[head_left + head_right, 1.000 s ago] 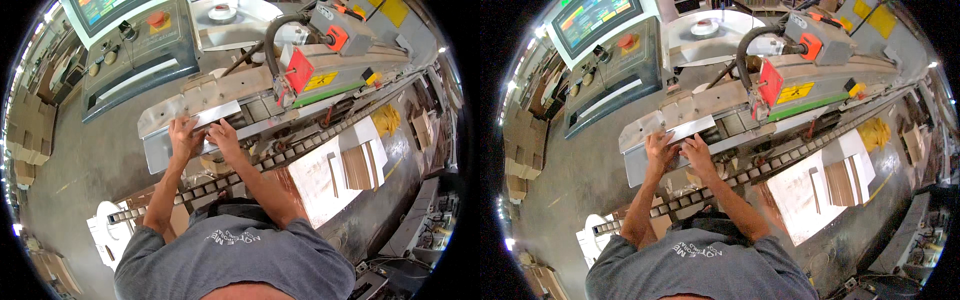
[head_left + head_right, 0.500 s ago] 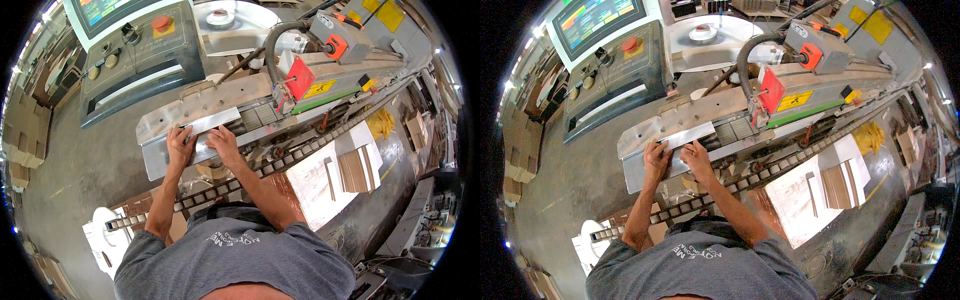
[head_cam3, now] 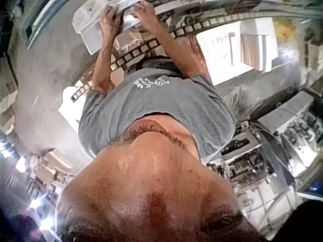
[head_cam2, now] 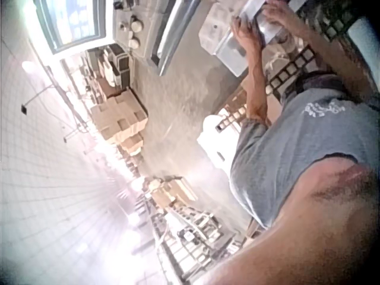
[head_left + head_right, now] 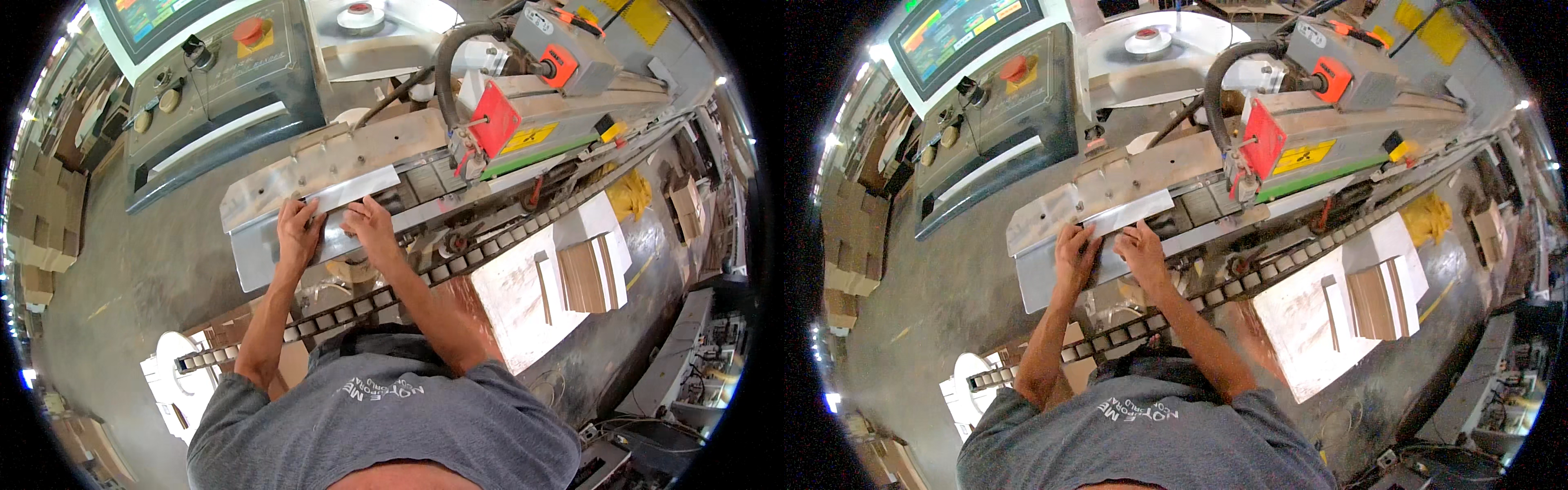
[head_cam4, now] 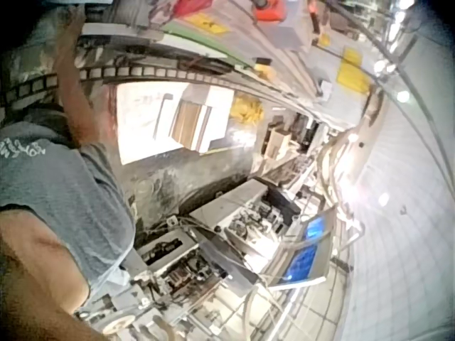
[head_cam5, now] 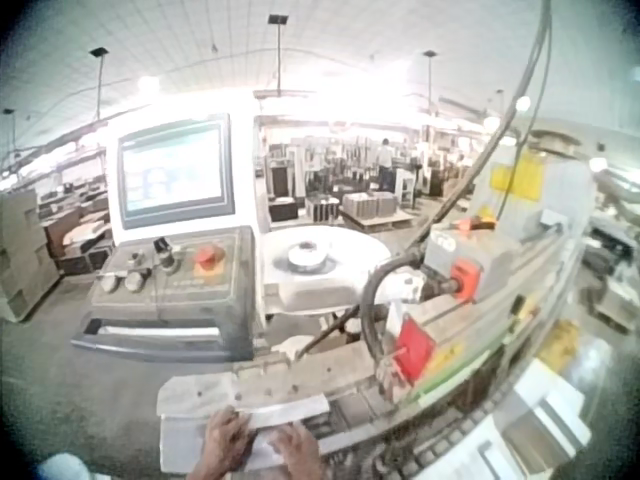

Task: The person feeds white wood panels into an edge-banding machine by placing them onto the conveyor track, then retrieves the finished panels and stacks them on a nearby cart.

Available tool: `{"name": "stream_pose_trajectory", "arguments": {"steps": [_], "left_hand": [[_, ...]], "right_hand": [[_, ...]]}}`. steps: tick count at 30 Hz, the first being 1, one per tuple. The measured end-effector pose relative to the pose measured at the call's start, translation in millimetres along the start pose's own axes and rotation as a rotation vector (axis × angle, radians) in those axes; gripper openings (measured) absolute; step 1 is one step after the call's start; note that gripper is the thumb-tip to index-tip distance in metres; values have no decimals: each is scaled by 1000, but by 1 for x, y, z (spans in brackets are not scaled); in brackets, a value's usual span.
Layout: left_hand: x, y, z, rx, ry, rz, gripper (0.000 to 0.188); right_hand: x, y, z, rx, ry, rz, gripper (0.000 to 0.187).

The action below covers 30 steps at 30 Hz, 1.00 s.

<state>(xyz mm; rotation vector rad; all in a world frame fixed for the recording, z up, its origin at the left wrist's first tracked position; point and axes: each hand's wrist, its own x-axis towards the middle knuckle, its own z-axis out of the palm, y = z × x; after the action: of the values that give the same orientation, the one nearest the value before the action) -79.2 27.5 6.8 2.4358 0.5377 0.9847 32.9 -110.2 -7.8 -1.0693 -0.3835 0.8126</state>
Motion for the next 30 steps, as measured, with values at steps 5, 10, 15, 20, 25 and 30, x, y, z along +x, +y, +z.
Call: {"name": "stream_pose_trajectory", "arguments": {"steps": [5, 10, 15, 20, 25, 30], "left_hand": [[11, 10, 17, 2, -45, 4, 31], [26, 28, 49, 0, -92, 25, 31], [45, 58, 81, -20, -138, 22, 28], [55, 68, 119, 23, -128, 58, 24], [77, 102, 159, 23, -138, 178, 25], [88, 103, 204, -31, 60, 289, 30]], "right_hand": [[5, -20, -18, -68, 12, -65, 23], [13, -43, -49, -29, 104, -52, 20], [26, -59, -90, -90, 152, -79, 16], [23, -66, -125, -167, 155, -81, 8], [-67, -102, -146, -295, 290, -274, 43], [-147, -117, -241, -855, 693, -311, 35]]}}
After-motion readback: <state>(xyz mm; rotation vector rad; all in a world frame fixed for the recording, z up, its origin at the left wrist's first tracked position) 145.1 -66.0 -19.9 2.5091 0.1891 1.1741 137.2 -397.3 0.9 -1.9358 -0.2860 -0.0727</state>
